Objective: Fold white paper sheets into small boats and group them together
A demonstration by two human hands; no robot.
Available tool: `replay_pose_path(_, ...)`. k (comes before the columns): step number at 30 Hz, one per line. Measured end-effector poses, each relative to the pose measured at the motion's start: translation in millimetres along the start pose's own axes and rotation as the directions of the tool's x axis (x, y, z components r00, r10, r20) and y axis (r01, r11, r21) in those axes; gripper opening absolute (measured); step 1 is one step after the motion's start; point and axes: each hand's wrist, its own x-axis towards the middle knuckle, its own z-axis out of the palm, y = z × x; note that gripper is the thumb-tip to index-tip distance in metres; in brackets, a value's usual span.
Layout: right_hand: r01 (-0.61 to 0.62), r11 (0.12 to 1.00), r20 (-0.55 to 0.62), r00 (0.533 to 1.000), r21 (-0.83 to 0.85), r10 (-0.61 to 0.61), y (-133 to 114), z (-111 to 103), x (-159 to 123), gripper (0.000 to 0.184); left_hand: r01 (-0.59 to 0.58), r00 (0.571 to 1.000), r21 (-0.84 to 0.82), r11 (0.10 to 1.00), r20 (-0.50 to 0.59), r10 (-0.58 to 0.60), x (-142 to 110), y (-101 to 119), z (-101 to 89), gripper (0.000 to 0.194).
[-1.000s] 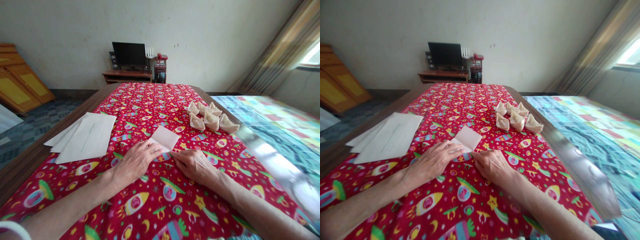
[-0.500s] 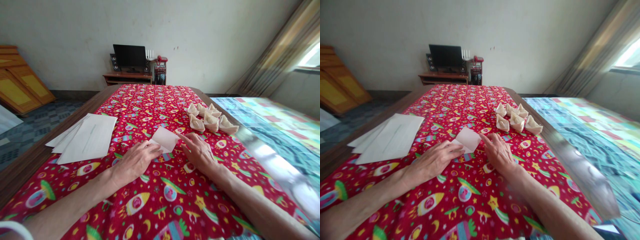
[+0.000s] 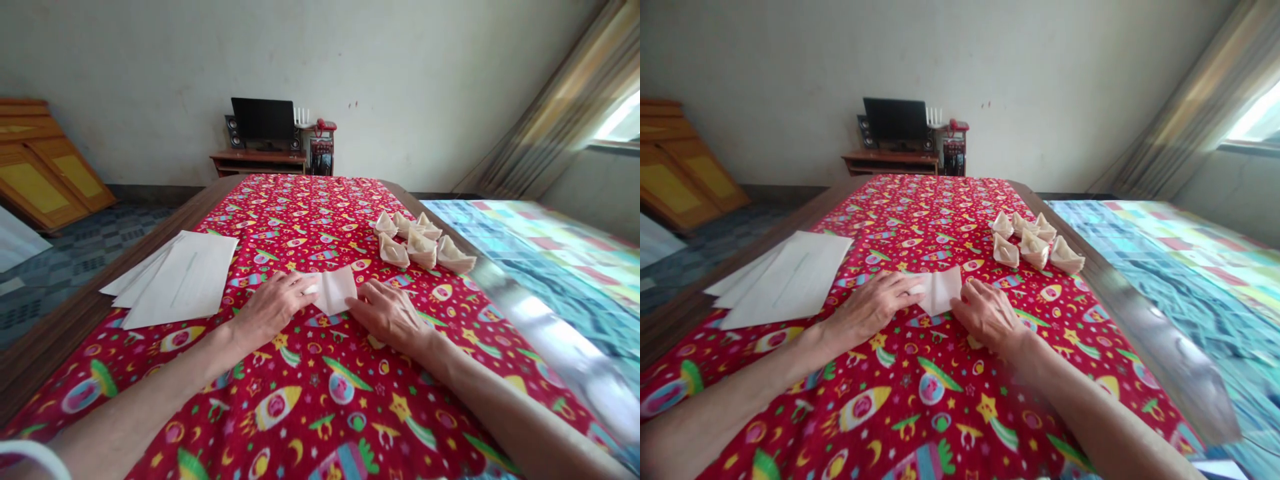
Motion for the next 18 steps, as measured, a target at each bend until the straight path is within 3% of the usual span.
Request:
replay_pose_path(4,0.077,0.997,-0.048,0.996,0.032,-0.075,-21,-6,0,0.025,0.033,0.998,0.003,0.999,-0.057,-0.033,3,0,2.4,0.032)
replay_pose_path(8,0.123,0.991,-0.034,0.992,0.059,-0.121,-26,-6,1,0.026,0.029,0.996,-0.113,0.993,-0.083,-0.038,4,0,8.6,0.031)
replay_pose_path(13,0.078,0.997,0.019,0.997,-0.009,-0.078,-9,-6,-4,0.021,0.004,0.987,-0.309,0.951,-0.149,-0.052,11,-12,22.9,0.032)
replay_pose_path(16,0.031,0.999,0.045,0.999,-0.027,-0.030,9,0,-5,0.020,0.079,0.976,-0.392,0.917,-0.157,-0.151,16,-14,27.7,0.039)
replay_pose_path(18,-0.042,0.999,0.083,0.996,-0.023,0.044,19,6,-3,0.019,0.161,0.963,-0.409,0.898,-0.134,-0.233,19,-10,26.8,0.033)
